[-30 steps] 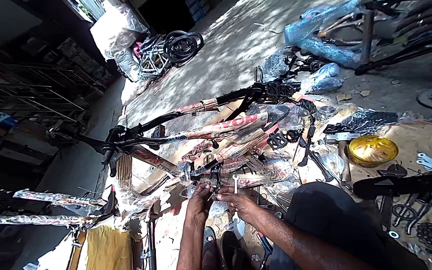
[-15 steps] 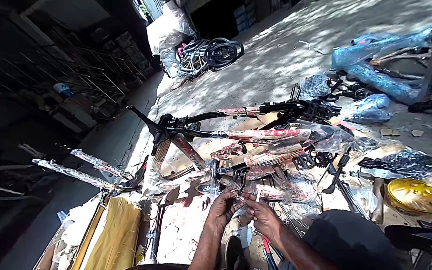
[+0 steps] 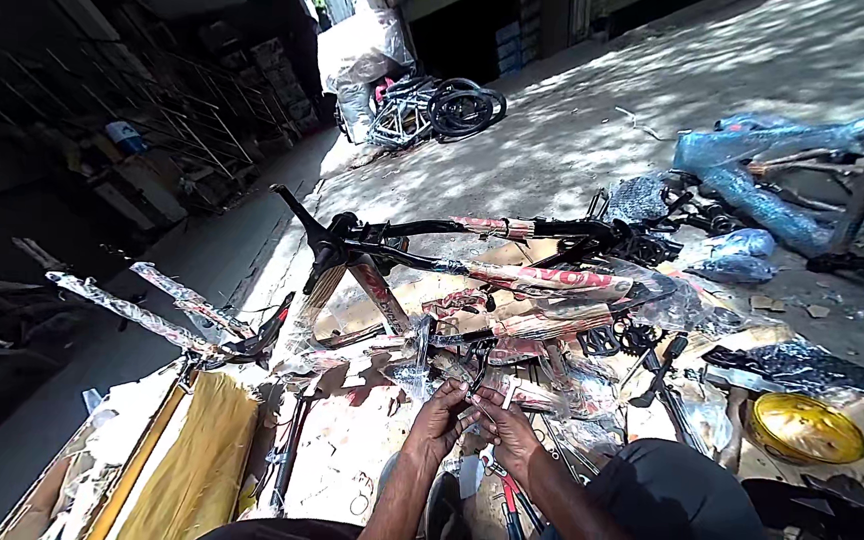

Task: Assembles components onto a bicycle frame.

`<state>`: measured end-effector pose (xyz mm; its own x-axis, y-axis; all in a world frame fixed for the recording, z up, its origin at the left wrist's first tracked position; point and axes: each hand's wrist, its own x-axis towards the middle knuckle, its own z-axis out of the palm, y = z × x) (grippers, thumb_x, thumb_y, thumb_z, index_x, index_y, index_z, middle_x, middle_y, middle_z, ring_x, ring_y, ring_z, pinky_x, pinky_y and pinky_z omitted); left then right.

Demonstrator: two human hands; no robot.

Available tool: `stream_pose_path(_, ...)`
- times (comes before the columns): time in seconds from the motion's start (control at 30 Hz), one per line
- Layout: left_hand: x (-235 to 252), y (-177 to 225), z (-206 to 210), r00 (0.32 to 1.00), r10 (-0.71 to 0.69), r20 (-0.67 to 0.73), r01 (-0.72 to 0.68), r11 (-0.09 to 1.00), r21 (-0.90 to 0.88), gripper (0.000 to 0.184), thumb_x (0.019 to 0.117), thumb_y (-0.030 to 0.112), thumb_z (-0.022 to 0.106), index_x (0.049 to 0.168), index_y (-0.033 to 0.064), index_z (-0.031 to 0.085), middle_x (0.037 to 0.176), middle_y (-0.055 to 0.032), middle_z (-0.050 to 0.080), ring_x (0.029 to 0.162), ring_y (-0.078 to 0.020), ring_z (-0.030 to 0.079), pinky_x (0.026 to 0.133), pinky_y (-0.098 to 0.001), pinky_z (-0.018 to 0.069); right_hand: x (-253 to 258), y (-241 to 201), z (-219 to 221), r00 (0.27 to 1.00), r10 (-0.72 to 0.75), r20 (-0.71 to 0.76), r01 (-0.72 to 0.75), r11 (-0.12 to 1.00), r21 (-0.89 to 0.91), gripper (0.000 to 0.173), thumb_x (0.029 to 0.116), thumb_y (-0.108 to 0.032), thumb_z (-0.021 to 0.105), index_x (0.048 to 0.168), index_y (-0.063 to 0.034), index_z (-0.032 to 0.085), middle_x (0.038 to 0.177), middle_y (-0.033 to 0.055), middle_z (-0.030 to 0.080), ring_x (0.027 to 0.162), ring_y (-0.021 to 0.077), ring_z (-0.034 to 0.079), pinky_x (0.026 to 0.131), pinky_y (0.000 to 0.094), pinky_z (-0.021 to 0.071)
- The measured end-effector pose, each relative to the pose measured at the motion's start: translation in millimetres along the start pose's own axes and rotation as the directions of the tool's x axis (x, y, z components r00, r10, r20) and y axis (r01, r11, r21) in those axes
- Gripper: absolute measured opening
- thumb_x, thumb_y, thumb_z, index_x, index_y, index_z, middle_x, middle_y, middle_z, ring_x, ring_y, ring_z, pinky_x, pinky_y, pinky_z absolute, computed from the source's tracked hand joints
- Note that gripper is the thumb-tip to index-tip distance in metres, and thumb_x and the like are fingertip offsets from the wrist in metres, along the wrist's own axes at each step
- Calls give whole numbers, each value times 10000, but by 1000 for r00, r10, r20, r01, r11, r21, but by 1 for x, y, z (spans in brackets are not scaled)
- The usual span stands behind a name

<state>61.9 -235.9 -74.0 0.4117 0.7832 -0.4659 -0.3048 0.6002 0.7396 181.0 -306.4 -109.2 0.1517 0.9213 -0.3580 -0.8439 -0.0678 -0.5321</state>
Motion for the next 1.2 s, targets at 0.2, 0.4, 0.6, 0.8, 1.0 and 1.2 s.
stream_pose_path(0.2, -5, 7, 7, 998, 61, 12, -62, 970, 233, 38, 1044, 66, 541, 1033, 51, 575, 894, -113, 649, 771, -206, 650, 753, -380, 579, -2, 3, 4, 1000, -9, 4, 9, 986, -167, 143, 1050, -110, 577, 1098, 2, 651, 812, 80, 660, 466, 39, 386, 420, 192, 306)
stream_pose_path(0.4, -8, 6, 12, 989, 143, 47, -150, 908, 392, 37, 1042, 47, 548, 1047, 15, 567, 856, -103, 633, 744, -186, 632, 734, -348, 570, -3, 1, 7, 996, 93, 8, -88, 970, -226, 362, 1128, -335, 385, 1026, -57, 594, 726, 25, 595, 437, 46, 357, 408, 193, 297)
stream_pose_path(0.6, -9, 5, 14, 986, 161, 40, -162, 882, 443, 68, 1047, 79, 557, 1042, 19, 589, 864, -99, 628, 731, -185, 622, 694, -344, 564, -1, 5, 12, 998, 69, 12, -65, 979, -191, 370, 1140, -300, 334, 929, -69, 532, 658, 6, 506, 433, 59, 360, 400, 192, 291)
stream_pose_path(0.8, -6, 8, 11, 982, 185, 48, -185, 856, 483, 57, 1040, 72, 570, 1028, 19, 587, 835, -86, 609, 700, -166, 591, 691, -325, 543, -4, 3, 18, 997, 78, 11, -75, 987, -143, 335, 1141, -295, 337, 1037, -55, 546, 710, 25, 555, 437, 55, 366, 406, 191, 308)
stream_pose_path(1.0, -12, 12, 17, 980, 195, 23, -177, 823, 539, 64, 1040, 68, 575, 1053, 7, 567, 924, -120, 605, 793, -223, 637, 738, -399, 589, -1, -2, 16, 993, 82, -86, -108, 921, -375, 297, 1125, -342, 405, 1146, -80, 543, 702, 16, 547, 458, 59, 372, 423, 204, 295)
stream_pose_path(1.2, -11, 13, 11, 991, 135, -11, -116, 888, 445, 81, 1022, 95, 604, 1069, 31, 625, 1020, -117, 647, 924, -246, 645, 829, -442, 565, -24, 23, 6, 978, -40, -205, -63, 881, -469, 366, 1131, -292, 376, 1298, -67, 611, 761, 20, 547, 562, 107, 447, 523, 270, 377)
